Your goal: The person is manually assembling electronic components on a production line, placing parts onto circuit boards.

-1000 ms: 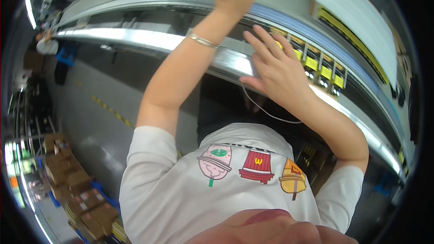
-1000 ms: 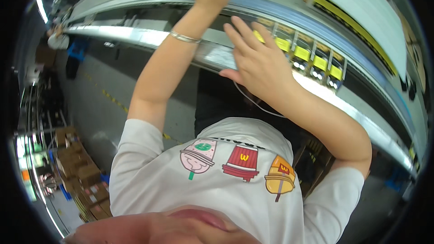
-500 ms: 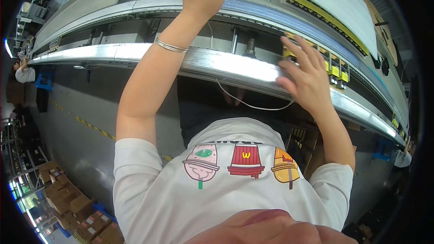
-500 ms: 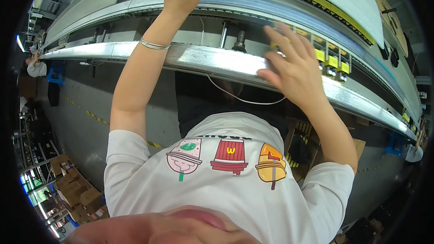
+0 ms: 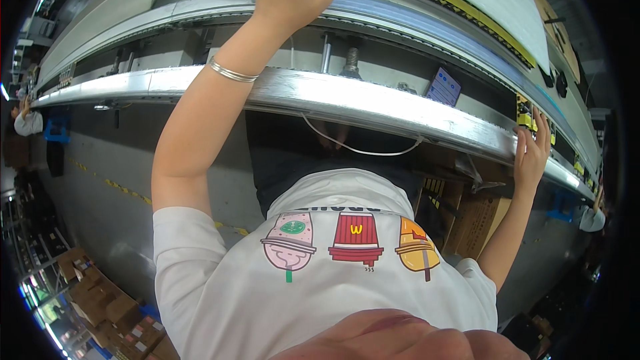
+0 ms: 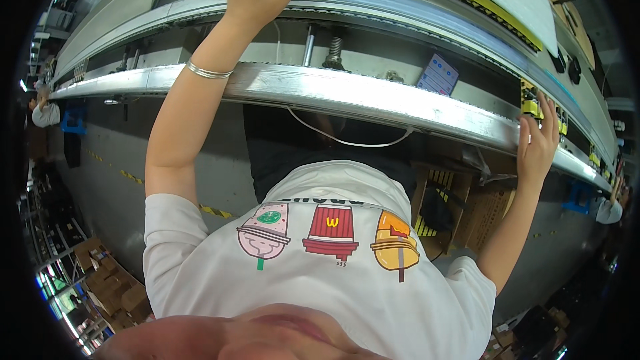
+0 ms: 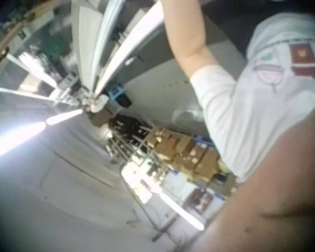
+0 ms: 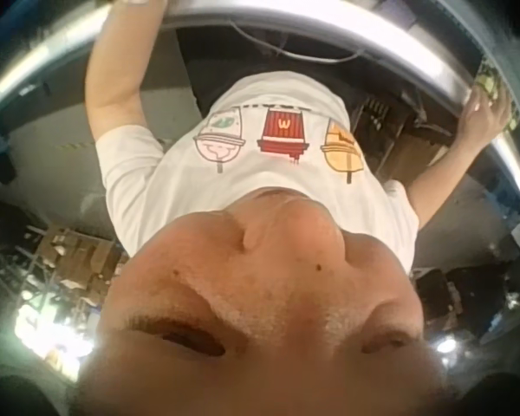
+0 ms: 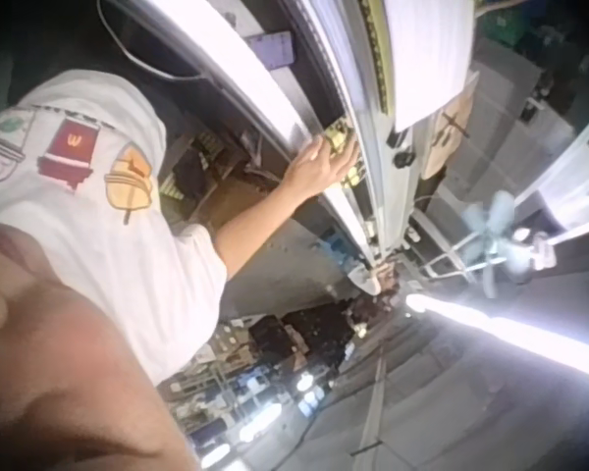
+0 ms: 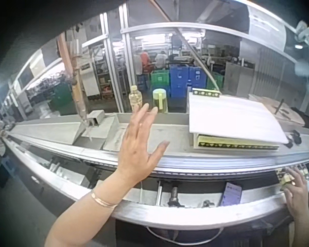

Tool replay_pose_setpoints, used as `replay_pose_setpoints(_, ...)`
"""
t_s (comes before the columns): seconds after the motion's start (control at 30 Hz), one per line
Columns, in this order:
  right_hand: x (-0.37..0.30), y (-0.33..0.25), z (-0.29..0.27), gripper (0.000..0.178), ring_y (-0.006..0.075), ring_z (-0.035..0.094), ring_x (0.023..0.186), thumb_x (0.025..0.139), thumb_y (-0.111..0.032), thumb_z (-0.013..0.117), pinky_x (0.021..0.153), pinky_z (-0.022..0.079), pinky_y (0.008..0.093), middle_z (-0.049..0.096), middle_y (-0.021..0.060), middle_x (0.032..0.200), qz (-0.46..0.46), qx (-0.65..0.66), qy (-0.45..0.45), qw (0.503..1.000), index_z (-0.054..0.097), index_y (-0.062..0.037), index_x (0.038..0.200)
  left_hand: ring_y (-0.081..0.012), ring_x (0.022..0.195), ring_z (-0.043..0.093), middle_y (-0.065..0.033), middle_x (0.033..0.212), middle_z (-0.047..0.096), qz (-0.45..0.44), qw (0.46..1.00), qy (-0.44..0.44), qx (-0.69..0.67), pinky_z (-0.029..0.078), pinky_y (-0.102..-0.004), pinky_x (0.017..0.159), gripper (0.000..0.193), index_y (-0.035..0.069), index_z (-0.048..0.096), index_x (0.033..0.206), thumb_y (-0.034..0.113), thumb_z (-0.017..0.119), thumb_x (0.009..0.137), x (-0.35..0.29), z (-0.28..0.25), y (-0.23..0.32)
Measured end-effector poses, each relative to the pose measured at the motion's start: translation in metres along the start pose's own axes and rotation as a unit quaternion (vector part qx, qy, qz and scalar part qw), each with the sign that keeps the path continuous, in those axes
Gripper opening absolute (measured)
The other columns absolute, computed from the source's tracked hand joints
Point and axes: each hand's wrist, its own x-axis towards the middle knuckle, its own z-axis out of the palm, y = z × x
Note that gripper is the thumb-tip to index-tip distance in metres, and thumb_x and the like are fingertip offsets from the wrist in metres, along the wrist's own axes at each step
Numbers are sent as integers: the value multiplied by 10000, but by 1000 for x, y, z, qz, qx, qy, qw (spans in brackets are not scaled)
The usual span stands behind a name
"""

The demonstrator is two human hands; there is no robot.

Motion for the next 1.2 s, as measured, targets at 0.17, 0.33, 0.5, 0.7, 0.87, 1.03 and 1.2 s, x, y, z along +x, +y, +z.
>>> replay_pose_setpoints(0.17,-33,83,30,320,313,455,1433,1038,-269,559,1149,381,424,548,32,1510,61,-73,-18,995,781,-47,979,-400,1529,254,-191,1605,331,109,991,80,-19,266,-483,1234,700,70,399,1542,304,680,945,3,32,18)
replay_pose_setpoints(0.33,-49,132,42,342,311,469,1416,1056,-277,540,1144,386,407,536,38,1517,89,-141,-23,986,778,-32,1031,-399,1537,236,-180,1615,324,169,981,69,-68,243,-494,1244,705,107,417,1542,330,698,935,17,29,49)
replay_pose_setpoints(0.5,8,95,43,347,297,527,1339,1057,-312,559,1101,424,384,544,73,1498,80,-40,20,996,774,-39,1048,-393,1552,202,-163,1630,313,234,959,156,-14,193,-515,1261,744,162,428,1546,374,737,904,38,49,63)
replay_pose_setpoints(0.7,143,-69,26,498,265,572,1272,968,-358,685,1040,497,392,572,80,1418,-150,247,78,954,576,-154,1409,-393,1562,176,-137,1648,299,232,941,228,-92,151,-556,1270,844,206,407,1566,447,776,846,71,63,116)
replay_pose_setpoints(0.87,192,-155,14,442,221,669,900,877,-384,786,785,539,335,692,78,1122,-235,212,-43,947,664,-67,1160,-405,1552,203,-152,1650,293,271,949,145,-68,179,-555,1265,903,208,378,1583,455,785,817,53,95,93)
replay_pose_setpoints(1.03,178,-154,42,408,219,666,706,855,-432,783,655,519,320,722,47,934,-203,348,-39,915,667,-85,1037,-410,1538,230,-174,1647,289,275,945,147,-100,191,-550,1259,934,158,358,1587,445,791,811,55,81,107)
replay_pose_setpoints(1.2,178,-155,36,353,206,639,676,862,-379,792,632,501,310,729,42,902,-201,431,56,878,681,-76,1006,-416,1520,263,-203,1643,283,241,942,173,-157,207,-544,1252,975,95,333,1591,433,797,803,56,62,118)
